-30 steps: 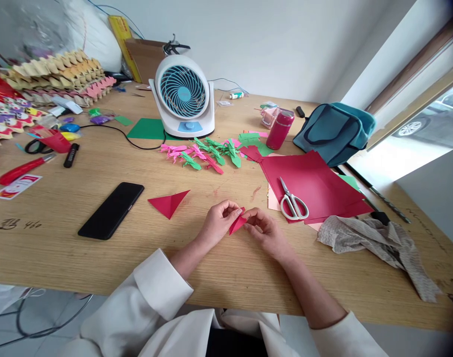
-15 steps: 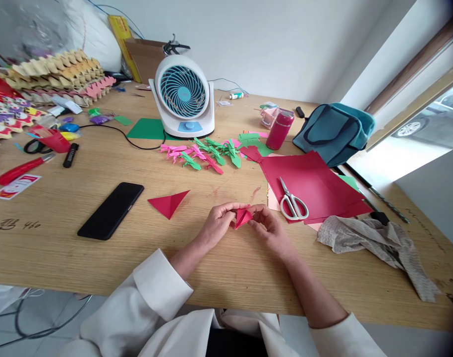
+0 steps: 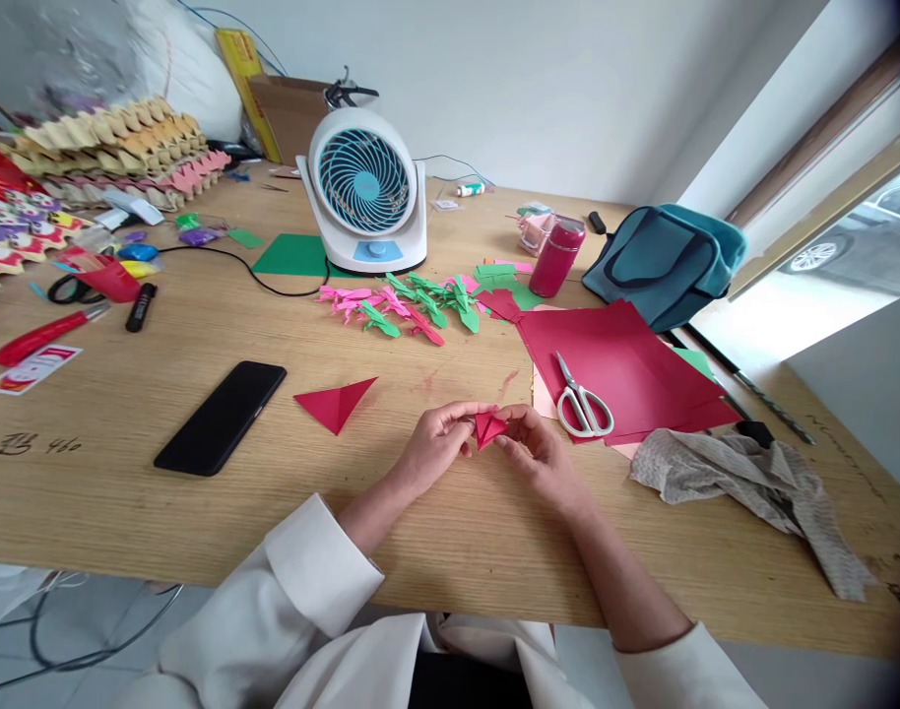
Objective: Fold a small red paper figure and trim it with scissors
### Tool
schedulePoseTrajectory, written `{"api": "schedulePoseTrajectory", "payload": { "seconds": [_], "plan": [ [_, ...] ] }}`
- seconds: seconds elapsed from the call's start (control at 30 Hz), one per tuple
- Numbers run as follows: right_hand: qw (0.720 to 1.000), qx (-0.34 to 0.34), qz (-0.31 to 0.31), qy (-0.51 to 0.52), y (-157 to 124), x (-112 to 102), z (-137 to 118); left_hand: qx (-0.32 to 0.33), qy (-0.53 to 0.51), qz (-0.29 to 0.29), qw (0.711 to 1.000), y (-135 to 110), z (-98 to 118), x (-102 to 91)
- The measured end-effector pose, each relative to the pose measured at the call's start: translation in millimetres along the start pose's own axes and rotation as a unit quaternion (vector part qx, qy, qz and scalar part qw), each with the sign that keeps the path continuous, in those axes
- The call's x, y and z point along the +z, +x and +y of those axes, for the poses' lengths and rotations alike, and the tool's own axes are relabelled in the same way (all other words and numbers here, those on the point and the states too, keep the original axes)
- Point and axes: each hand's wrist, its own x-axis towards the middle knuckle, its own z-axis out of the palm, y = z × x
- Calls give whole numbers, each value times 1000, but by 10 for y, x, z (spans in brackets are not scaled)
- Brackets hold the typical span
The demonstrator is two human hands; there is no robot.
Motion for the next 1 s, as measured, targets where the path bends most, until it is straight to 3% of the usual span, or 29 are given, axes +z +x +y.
{"api": "schedulePoseTrajectory", "payload": {
  "seconds": [0.6, 1.0],
  "plan": [
    [1000, 9, 12, -11, -4, 23, -26, 10, 18, 6, 1000, -6, 18, 17],
    [1000, 10, 13, 2, 13, 45, -3, 74, 77, 45, 993, 7, -106, 31]
  ]
}}
